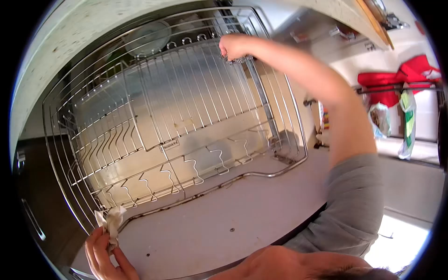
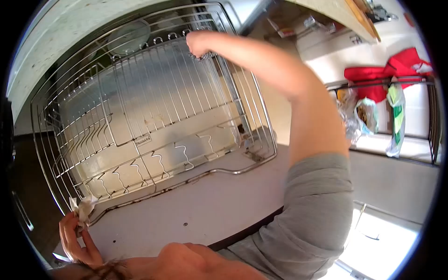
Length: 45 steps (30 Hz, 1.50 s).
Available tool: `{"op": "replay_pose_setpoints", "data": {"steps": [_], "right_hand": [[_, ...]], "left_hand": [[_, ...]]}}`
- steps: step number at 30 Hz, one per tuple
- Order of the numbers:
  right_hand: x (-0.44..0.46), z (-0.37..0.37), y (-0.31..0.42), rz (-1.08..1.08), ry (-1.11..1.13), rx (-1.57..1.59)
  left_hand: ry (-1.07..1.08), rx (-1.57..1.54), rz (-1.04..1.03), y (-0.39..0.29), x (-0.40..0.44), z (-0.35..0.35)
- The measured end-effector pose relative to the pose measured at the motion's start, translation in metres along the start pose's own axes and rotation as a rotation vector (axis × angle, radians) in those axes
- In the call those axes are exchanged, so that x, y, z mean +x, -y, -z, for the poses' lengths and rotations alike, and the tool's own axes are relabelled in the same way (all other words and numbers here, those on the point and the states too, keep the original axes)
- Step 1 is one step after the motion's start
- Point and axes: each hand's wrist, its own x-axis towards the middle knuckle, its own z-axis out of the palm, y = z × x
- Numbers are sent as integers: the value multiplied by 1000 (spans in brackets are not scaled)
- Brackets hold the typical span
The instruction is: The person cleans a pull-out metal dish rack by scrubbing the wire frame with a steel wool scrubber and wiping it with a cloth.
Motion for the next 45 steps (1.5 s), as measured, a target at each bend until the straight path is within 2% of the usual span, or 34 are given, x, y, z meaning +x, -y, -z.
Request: {"op": "replay_pose_setpoints", "data": {"steps": [1,3,4,5,7,10,11,13,14,15,17,19,20,21,23,24,25,27,32,35,37,39,40,43,44,45], "right_hand": [[-9,7,-1,130,82,-93],[-5,14,-12,122,-46,-148],[-8,17,-15,85,-174,-149],[-9,22,-19,46,-311,-153],[0,26,-31,-19,-389,-48],[-2,20,-31,67,-574,35],[3,12,-33,57,-572,48],[26,-14,-44,46,-689,-65],[37,-32,-55,143,-659,-214],[40,-36,-47,5,-536,-252],[40,-40,-39,-96,-438,-220],[51,-16,-31,-51,151,-570],[52,-3,-26,-114,374,-548],[47,-3,-27,-116,375,-547],[39,-10,-36,-128,-472,-100],[47,-26,-49,1,-578,-286],[62,-42,-53,4,-573,-279],[80,-58,-46,-207,-471,-82],[49,-27,-36,-103,-444,-108],[57,-47,-51,-74,-459,-151],[58,-44,-37,-80,-371,-234],[41,-26,-14,-9,377,-712],[40,-25,-15,-10,379,-710],[40,-23,-24,-151,-376,-109],[44,-23,-28,-42,-438,-137],[42,-27,-27,-29,-438,-132]], "left_hand": [[29,3,-24,0,0,1],[-19,25,15,1,-1,-2],[34,25,94,1,-2,1],[26,28,88,3,0,-1],[14,35,50,12,-3,-1],[0,47,-38,26,-6,-4],[-1,46,-66,31,-7,-6],[-2,49,-102,45,-13,-7],[29,18,-49,62,-22,-4],[59,-10,4,68,-22,-2],[116,-69,122,77,-31,-3],[-23,36,-4,50,-20,-9],[-20,38,-7,51,-20,-9],[-20,22,32,53,-22,-9],[-19,4,73,59,-27,-10],[-32,15,52,64,-29,-10],[-40,31,31,66,-30,-9],[-16,74,36,54,-27,-6],[-16,86,-33,52,-18,0],[-57,120,-14,44,-15,-5],[-93,134,9,38,-13,-6],[-140,155,32,34,-13,-6],[-169,163,38,32,-12,-6],[-293,195,70,24,-12,-8],[-347,203,90,20,-11,-6],[-409,204,130,16,-12,-5]]}}
